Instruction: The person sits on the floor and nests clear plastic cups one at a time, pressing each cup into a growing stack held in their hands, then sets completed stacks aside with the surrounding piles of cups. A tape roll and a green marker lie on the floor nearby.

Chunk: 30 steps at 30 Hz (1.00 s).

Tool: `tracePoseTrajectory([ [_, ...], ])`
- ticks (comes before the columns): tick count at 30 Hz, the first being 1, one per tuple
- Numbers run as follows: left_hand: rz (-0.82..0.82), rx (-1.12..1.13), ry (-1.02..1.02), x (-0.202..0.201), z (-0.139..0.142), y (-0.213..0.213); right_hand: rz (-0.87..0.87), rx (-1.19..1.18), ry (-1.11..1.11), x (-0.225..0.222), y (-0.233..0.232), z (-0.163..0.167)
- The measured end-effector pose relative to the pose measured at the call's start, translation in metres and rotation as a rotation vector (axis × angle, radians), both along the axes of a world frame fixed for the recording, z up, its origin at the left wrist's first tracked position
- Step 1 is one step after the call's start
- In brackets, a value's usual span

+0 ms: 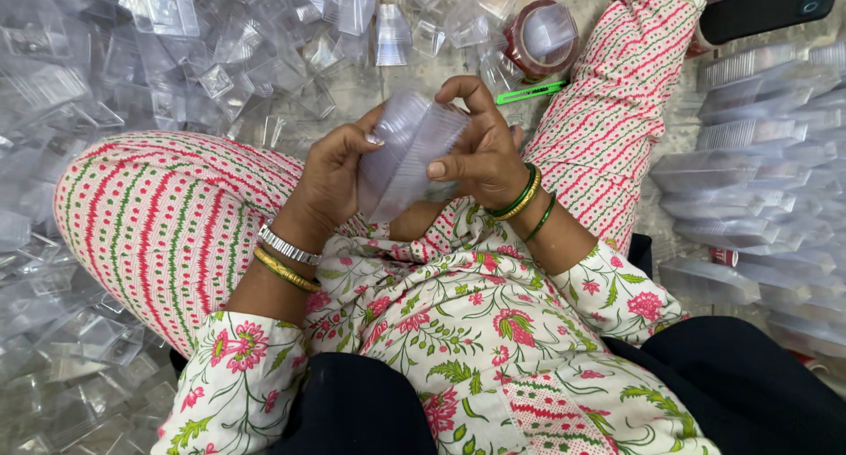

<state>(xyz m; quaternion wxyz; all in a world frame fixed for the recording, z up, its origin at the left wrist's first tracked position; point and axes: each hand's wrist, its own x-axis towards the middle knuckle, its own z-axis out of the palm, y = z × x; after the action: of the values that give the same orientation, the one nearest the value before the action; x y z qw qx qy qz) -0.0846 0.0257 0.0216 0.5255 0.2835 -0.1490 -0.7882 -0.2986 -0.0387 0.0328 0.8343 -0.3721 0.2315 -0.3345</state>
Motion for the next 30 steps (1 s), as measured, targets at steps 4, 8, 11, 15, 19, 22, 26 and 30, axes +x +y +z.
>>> tracePoseTrajectory([
  [4,-0.021,-0.023,-0.095,0.0,0.002,0.001,-0.118,-0.014,-0.099,-0.003,-0.004,-0.001],
  [8,0.228,-0.128,-0.407,0.006,0.003,-0.002,-0.344,-0.005,0.022,-0.013,-0.029,-0.014],
  [11,0.606,-0.138,-0.411,0.019,0.004,-0.006,-0.206,-0.331,0.372,-0.013,-0.034,-0.029],
  [15,0.648,-0.317,-0.431,0.021,0.009,0.001,0.154,-0.629,0.461,0.0,-0.009,-0.038],
  [19,0.449,-0.317,-0.57,0.002,0.024,0.002,0.123,-0.184,0.215,0.012,0.002,-0.029],
  [22,0.365,-0.345,-0.6,0.003,0.036,0.001,0.144,-0.194,0.139,0.008,-0.001,-0.022],
  [26,0.052,-0.087,-0.482,-0.002,0.024,-0.004,0.198,-0.257,0.063,-0.002,-0.009,-0.034],
  [30,0.192,-0.087,-0.666,-0.01,0.0,-0.003,-0.066,-0.694,0.565,-0.024,-0.054,-0.073],
])
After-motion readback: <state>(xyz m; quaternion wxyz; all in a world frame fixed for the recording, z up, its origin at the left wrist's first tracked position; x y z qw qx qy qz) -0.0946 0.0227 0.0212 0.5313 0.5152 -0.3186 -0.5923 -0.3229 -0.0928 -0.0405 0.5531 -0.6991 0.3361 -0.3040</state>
